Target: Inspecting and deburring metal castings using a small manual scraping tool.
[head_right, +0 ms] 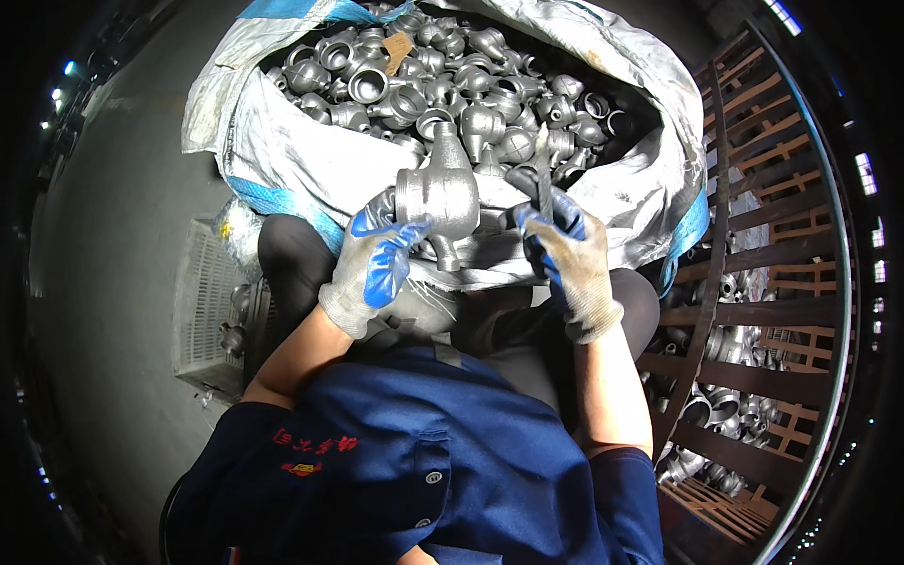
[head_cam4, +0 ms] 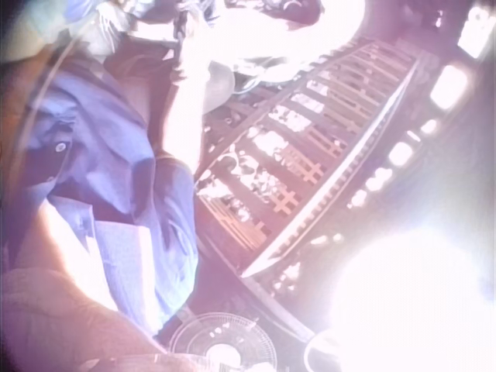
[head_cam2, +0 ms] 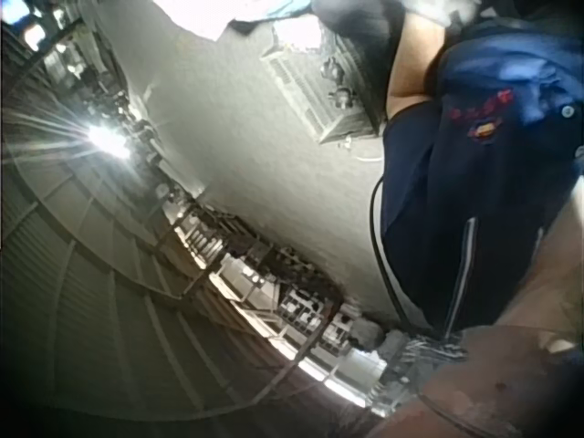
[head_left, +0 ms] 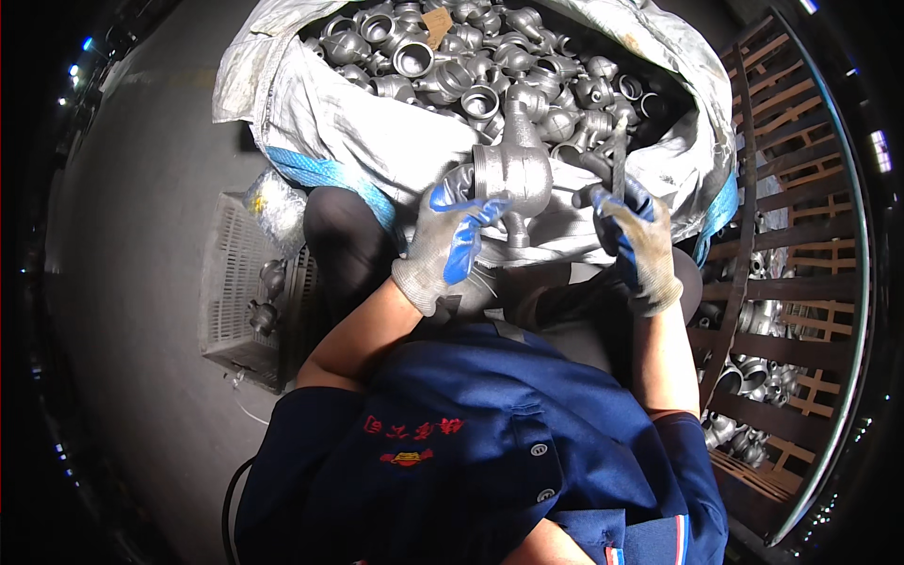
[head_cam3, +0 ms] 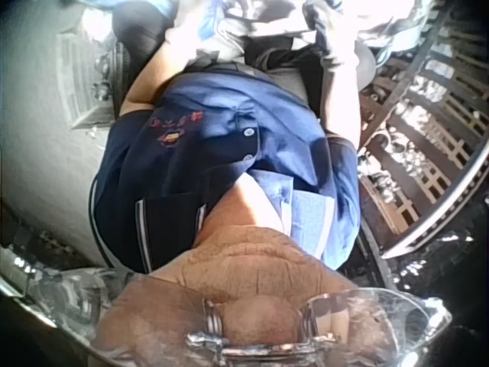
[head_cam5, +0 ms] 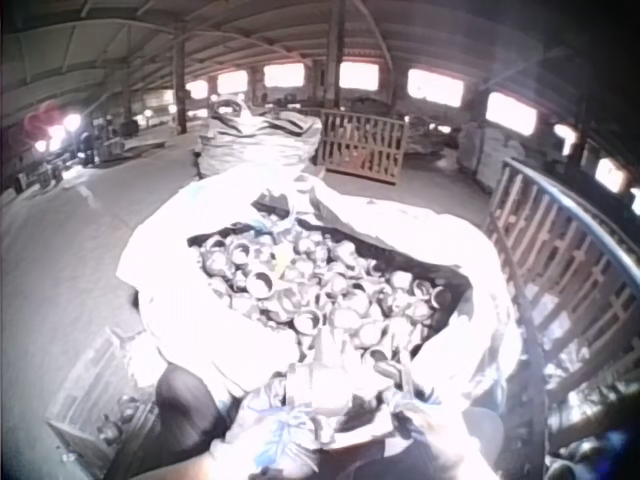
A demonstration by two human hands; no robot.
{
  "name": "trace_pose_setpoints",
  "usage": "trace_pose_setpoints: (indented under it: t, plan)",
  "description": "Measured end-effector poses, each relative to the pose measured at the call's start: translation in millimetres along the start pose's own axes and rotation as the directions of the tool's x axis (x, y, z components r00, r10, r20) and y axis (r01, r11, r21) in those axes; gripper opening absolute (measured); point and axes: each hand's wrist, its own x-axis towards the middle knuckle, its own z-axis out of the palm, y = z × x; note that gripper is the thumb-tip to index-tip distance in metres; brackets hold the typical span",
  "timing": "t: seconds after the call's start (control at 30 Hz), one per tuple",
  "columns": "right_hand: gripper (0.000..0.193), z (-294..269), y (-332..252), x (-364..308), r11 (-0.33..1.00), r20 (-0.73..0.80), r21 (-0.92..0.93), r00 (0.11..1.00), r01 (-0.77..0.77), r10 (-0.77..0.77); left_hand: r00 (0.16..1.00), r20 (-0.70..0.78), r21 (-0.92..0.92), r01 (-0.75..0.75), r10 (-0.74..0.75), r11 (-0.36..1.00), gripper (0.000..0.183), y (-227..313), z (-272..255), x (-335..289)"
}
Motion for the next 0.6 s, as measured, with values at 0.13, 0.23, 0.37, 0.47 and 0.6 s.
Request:
trace_pose_setpoints:
  t: [0.13, 0.23, 0.37, 0.47, 0.6]
  plan:
    - [0.025, -14, 3, 16, 0.995, -0.011, 0.052, 0.997, 0.079, -0.079, 0.992, 0.122, -0.052, 0.0, 0.006, 0.999, 0.042, -6, -1, -1]
    - [0.025, -25, 7, 32, 0.989, 0.067, 0.144, 0.997, 0.028, -0.038, 0.986, 0.164, -0.049, 0.05, -0.042, 0.998, 0.039, -10, -7, 0]
    - [0.044, -17, 24, 55, 0.967, 0.149, 0.226, 0.976, 0.12, -0.156, 0.998, 0.024, -0.025, 0.066, -0.065, 0.998, 0.06, -18, -4, 1]
    - [0.044, -17, 32, 58, 0.943, 0.112, 0.334, 0.993, -0.007, -0.032, 0.996, 0.037, -0.091, 0.09, -0.087, 0.992, 0.051, -21, 3, 5]
    - [0.034, -27, 21, 50, 0.898, 0.279, 0.43, 0.96, -0.093, -0.034, 0.966, 0.192, -0.046, 0.183, -0.171, 0.982, 0.032, -19, 2, 14]
